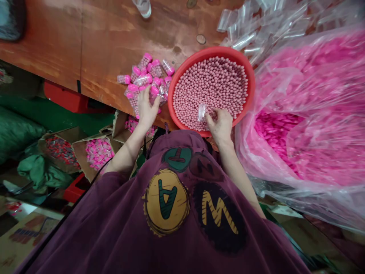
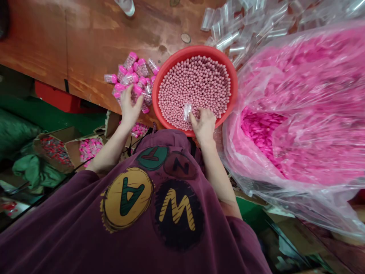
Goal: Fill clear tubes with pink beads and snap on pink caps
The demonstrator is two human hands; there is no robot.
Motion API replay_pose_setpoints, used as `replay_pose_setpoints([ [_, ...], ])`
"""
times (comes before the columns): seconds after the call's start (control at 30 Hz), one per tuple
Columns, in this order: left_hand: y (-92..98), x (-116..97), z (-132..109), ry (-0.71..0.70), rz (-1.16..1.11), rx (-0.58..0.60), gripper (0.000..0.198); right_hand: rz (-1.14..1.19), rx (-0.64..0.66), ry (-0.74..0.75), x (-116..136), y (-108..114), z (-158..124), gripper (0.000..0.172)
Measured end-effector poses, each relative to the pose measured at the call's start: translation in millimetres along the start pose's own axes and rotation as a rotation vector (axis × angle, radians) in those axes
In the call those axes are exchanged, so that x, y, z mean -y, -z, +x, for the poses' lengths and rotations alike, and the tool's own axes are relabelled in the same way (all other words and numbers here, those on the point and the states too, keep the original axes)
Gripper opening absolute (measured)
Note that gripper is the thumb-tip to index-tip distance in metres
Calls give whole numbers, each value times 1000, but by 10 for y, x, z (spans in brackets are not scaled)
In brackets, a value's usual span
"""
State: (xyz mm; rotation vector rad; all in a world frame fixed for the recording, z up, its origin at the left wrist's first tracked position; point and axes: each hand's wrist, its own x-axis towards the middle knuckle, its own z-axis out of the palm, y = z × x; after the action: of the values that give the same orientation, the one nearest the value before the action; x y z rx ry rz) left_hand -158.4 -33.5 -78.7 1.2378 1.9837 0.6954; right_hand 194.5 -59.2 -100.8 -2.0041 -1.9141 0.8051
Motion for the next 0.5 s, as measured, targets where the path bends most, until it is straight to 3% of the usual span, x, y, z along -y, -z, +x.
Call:
replay_pose_setpoints([
  [0.1,-26,-138,48,-98,123,118,62,-84,87,5,131,-120,56,52],
  [0.27,-701,-661,-94,-389,30,587,42,-23,153,73,317,-161,101,56],
  [0.37,-1002,-856,-139,-448,105,754,36,66,153,157,253,-58,100,55],
  [0.43,-1020,-889,-120,-480,199,789,35,129,157,190,161,35,73,55],
  [0.5,-912,-854,-58,-503,276,797,30,169,151,185,59,139,19,54],
])
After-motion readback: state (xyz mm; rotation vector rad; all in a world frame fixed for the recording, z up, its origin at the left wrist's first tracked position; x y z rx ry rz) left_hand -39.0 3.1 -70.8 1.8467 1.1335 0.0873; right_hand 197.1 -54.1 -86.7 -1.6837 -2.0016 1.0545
